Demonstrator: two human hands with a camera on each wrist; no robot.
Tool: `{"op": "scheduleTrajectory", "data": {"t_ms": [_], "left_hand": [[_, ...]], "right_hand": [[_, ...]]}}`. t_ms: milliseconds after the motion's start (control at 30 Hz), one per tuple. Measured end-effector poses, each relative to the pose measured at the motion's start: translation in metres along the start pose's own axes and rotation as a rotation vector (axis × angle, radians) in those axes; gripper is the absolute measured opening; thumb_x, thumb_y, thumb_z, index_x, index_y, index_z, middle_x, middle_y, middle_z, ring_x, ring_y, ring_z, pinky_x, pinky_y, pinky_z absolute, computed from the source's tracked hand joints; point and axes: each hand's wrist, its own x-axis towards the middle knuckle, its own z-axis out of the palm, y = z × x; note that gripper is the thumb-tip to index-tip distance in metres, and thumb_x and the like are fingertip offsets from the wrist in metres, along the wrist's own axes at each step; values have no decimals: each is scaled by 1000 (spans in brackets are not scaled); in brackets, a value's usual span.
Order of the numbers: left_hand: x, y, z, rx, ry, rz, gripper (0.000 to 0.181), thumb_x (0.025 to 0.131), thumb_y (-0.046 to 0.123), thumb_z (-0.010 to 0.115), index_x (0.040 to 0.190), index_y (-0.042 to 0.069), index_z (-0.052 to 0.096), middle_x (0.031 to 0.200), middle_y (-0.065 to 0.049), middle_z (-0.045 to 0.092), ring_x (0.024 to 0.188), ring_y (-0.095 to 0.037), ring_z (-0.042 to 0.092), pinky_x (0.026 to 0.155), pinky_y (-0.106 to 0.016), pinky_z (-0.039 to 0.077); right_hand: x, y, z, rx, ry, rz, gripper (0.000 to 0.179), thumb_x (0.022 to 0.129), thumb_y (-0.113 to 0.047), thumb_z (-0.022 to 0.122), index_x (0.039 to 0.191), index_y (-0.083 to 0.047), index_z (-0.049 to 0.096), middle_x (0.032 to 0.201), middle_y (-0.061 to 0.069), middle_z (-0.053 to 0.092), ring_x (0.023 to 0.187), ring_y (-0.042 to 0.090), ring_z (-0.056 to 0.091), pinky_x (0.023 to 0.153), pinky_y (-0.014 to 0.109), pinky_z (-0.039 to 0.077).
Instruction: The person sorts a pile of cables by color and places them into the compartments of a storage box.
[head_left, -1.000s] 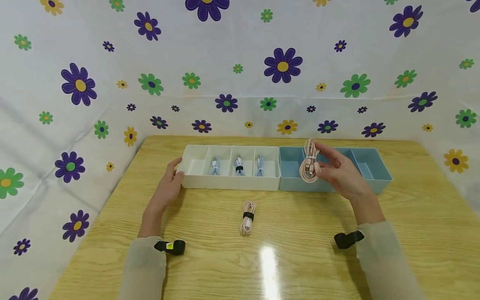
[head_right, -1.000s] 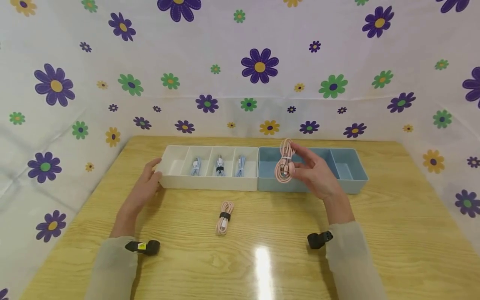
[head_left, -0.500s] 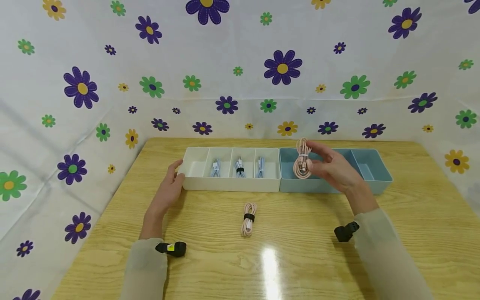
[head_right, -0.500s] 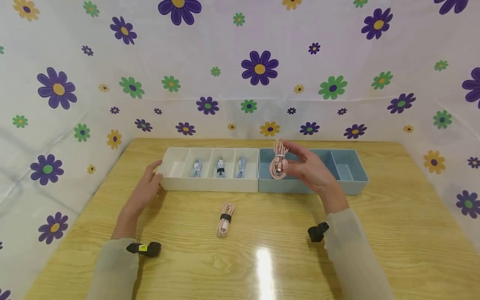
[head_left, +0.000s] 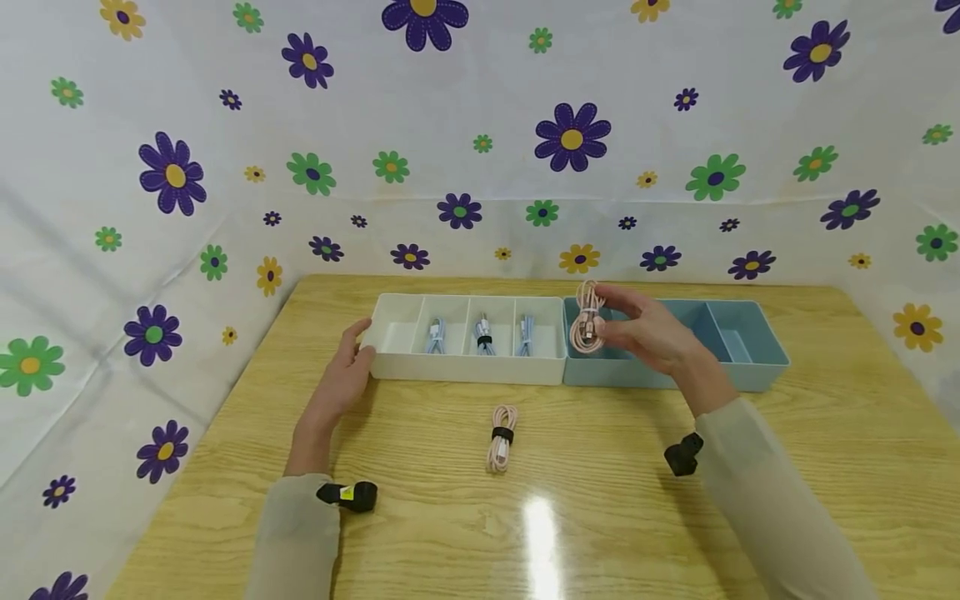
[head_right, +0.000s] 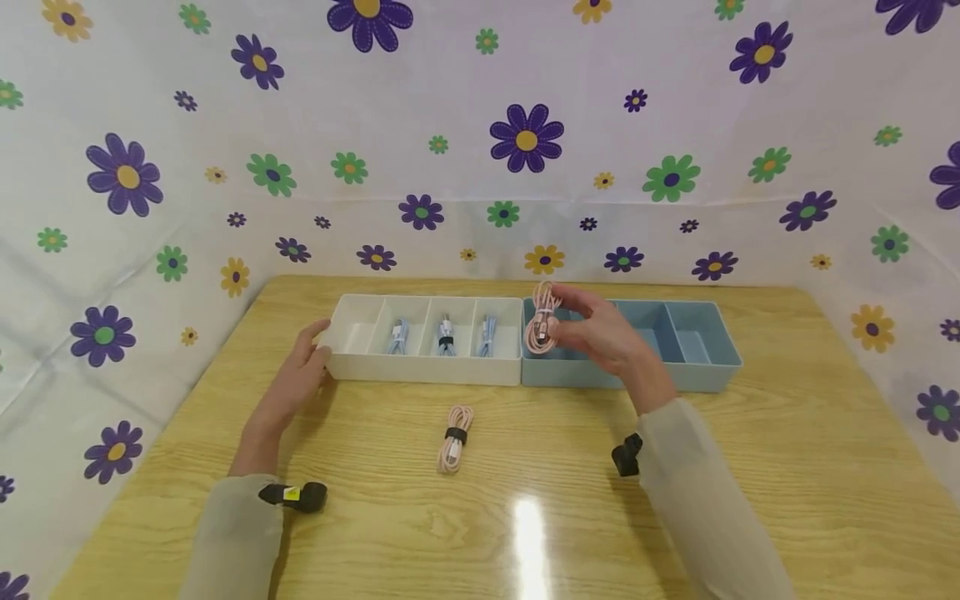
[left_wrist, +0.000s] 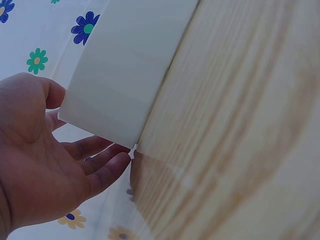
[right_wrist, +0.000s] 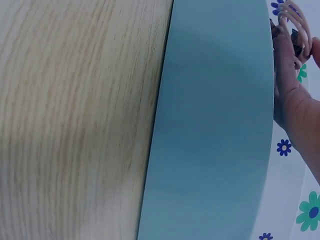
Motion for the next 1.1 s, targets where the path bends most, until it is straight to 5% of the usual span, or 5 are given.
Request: {"op": "scheduleTrajectory", "data": {"t_ms": [500,700,1100], "left_hand": [[-1,9,-3,-18,-23,-34,56,108,21,28,160,12,8,159,-30,18,145,-42,21,114,-57,20],[-2,9,-2,-7,-21,-21,56,108,24,28,160,14,9,159,-29,19,145,-41,21,114,-57,21],[-2,4,-1,17,-1,2,56,108,29,28,160,18,10,160,-26,18,147,-40,19,115,-57,21]], "right_hand": [[8,-10,11,-130,70,95,62,99,-2,55,155,-2,28,141,24,39,111,22,52,85,23,52],[8,-13,16,-210,75,109,60,100,-4,54,154,2,28,143,26,40,114,26,52,93,29,51],[7,-19,21,-197,111,160,70,98,-2,53,157,1,16,147,27,35,123,34,49,100,38,48]]}}
